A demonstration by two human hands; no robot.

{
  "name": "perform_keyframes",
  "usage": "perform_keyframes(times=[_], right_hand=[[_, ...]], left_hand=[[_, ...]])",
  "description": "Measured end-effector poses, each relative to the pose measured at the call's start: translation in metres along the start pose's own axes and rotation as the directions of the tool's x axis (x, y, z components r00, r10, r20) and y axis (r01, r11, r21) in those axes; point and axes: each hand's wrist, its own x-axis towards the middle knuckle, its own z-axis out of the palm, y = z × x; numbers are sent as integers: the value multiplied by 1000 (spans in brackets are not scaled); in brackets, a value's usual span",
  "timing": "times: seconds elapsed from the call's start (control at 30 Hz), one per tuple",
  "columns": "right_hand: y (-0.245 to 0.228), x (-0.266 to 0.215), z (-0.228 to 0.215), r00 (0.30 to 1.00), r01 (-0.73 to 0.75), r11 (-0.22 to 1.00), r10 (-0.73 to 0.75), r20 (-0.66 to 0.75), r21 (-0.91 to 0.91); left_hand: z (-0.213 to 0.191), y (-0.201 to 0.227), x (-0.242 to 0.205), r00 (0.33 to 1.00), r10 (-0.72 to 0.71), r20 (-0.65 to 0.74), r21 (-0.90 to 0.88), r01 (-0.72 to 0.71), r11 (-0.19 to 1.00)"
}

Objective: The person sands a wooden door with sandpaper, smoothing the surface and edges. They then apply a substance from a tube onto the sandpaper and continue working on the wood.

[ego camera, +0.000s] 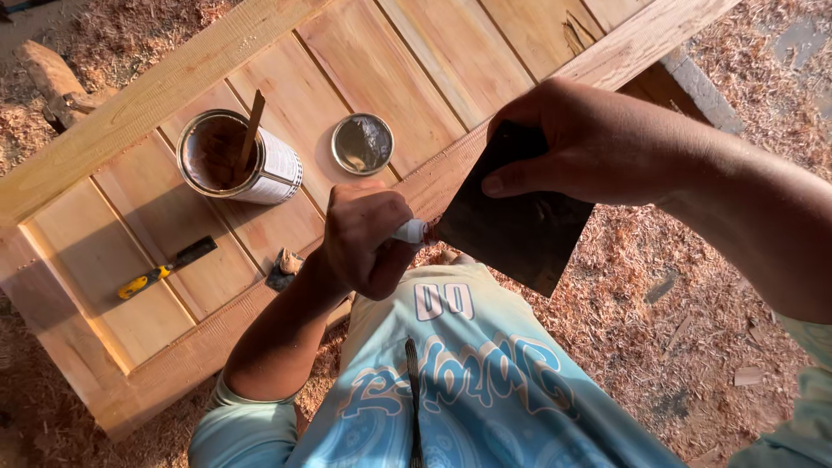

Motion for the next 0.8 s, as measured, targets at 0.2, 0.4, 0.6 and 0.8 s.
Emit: perform_keyframes(times=[0.2, 0.4, 0.6, 0.8], right_hand=[[4, 0, -4, 994, 99, 988, -104, -34, -122], [69, 37, 10, 925, 368, 687, -335, -176, 627], [152, 83, 68, 955, 228, 213, -241, -175, 950], [175, 102, 96, 974, 206, 204, -133, -181, 957]], left_hand=[[10, -17, -17, 975, -131, -180, -62, 122, 991], [22, -83, -36, 443, -896, -35, -963, 225, 148], [31, -109, -85, 601, -799, -19, -973, 173, 153], [49, -107, -87, 259, -948, 186, -966, -125, -224]])
